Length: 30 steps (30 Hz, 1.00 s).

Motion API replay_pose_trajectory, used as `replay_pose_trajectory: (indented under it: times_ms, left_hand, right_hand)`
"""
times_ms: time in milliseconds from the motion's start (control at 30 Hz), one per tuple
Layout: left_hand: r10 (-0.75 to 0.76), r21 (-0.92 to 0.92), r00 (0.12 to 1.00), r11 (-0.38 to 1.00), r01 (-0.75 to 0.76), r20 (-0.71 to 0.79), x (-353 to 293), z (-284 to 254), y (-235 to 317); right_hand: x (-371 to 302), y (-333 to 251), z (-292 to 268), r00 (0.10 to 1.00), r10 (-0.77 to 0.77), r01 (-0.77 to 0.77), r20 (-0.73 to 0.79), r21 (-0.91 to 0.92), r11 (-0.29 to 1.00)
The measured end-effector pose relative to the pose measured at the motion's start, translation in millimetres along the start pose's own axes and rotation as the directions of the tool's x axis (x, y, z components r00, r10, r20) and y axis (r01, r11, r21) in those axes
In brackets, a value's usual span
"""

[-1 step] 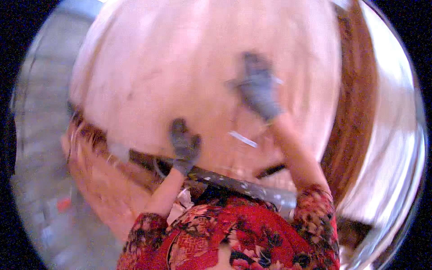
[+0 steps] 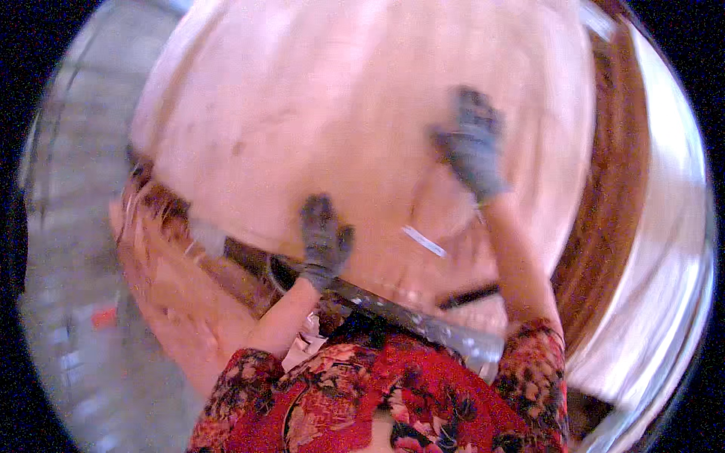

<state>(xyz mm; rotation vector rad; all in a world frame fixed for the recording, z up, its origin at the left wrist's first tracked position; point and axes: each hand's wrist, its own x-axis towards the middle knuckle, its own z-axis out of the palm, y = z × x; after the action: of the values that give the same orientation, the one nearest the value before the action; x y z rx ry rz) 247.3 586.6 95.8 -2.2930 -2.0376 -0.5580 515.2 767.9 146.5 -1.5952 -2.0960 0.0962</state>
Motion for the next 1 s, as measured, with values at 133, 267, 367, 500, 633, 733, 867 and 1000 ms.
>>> replay_pose_trajectory:
  times_ms: [133, 267, 367, 500, 633, 733, 867, 1000]
  left_hand:
    - [0.012, 0.017, 0.999, 1.0, -0.013, 0.043, 18.6, -17.7, 5.3]
    - [0.059, 0.11, 0.998, 0.992, -0.062, 0.032, 6.2, -0.6, -7.6]
    - [0.016, 0.011, 1.0, 1.0, -0.016, -0.004, 8.0, -5.5, 2.1]
    - [0.017, 0.012, 1.0, 1.0, -0.017, -0.013, 6.4, -16.2, 1.6]
    - [0.025, -0.012, 0.999, 1.0, -0.025, -0.02, 16.9, -9.4, 10.9]
    - [0.046, -0.047, 0.998, 0.998, -0.048, -0.05, 8.3, -15.2, 1.0]
    - [0.048, -0.095, 0.991, 0.994, -0.06, -0.122, 13.2, -1.9, 2.2]
    - [0.047, -0.209, 0.977, 0.974, -0.091, -0.208, 4.1, -4.0, 25.7]
  right_hand:
    - [19.7, 40.9, 24.2, 0.991, 0.13, -0.101, 0.034, -0.45, 0.888]
    - [14.4, 50.4, 19.1, 0.99, 0.086, -0.032, 0.116, -0.405, 0.914]
    - [7.5, 71.8, -8.7, 0.985, 0.163, -0.133, -0.05, 0.37, 0.919]
    - [-89.1, 41.4, -97.2, 0.987, -0.105, 0.06, 0.124, 0.324, 0.944]
    - [-200.5, 21.0, -117.0, 0.925, -0.117, 0.032, 0.363, 0.233, 0.972]
    - [-245.2, -6.4, -114.0, 0.944, -0.14, 0.14, 0.3, 0.021, 0.99]
    - [-256.2, -7.8, -109.1, 0.977, -0.024, 0.048, 0.21, -0.111, 0.993]
    - [-279.8, -15.0, -100.2, 0.997, 0.076, -0.076, -0.003, 0.021, 0.997]
